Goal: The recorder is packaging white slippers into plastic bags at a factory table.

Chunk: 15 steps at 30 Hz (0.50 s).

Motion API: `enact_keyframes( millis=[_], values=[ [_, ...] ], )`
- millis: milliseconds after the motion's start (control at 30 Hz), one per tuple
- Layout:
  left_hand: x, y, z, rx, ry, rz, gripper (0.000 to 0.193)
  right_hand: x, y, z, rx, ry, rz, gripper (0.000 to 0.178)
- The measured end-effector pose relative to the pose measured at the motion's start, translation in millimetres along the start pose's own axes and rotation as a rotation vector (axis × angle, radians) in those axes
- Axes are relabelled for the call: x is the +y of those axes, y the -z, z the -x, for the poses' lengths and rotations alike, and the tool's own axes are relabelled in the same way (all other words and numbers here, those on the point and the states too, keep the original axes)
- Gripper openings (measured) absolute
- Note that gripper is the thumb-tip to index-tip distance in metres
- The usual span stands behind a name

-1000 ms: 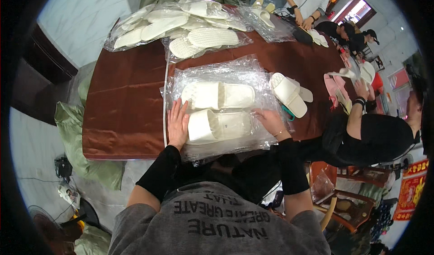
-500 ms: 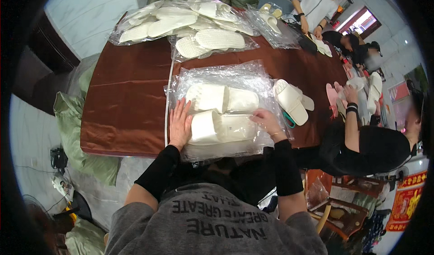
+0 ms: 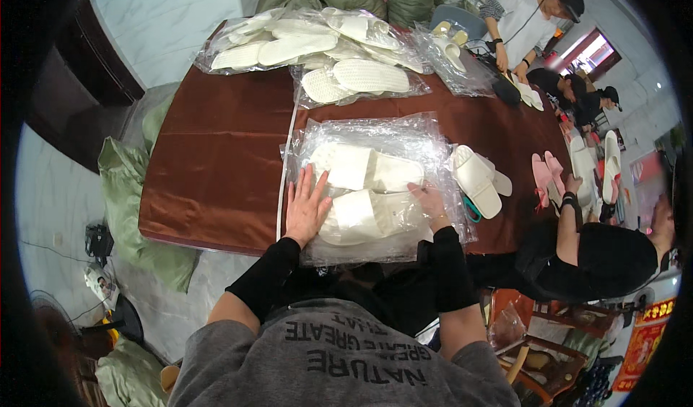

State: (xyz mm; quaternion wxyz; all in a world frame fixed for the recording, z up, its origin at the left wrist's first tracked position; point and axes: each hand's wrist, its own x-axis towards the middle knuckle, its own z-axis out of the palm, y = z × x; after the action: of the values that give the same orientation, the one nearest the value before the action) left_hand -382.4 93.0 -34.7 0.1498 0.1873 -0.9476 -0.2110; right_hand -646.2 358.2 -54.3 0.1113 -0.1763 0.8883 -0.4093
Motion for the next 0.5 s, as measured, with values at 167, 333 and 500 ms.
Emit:
enact_keyframes(
  millis=[167,333,500],
  values=[
    [3.6,-4.9,-1.7,0.033,0.038,-0.070,0.067,-5.1,60.2,-5.6,0.089,0.150,0.129,0.045],
    [-4.9,-9.2,3.7,0.107,0.015,-0.158,0.067,2.1,151.3,-13.4,0.266,0.078,0.261,0.048],
    [10.4,-14.4,-9.5,0.116,-0.006,-0.110,0.066,59.9,291.4,-27.3,0.506,0.104,0.130,0.038]
  ],
)
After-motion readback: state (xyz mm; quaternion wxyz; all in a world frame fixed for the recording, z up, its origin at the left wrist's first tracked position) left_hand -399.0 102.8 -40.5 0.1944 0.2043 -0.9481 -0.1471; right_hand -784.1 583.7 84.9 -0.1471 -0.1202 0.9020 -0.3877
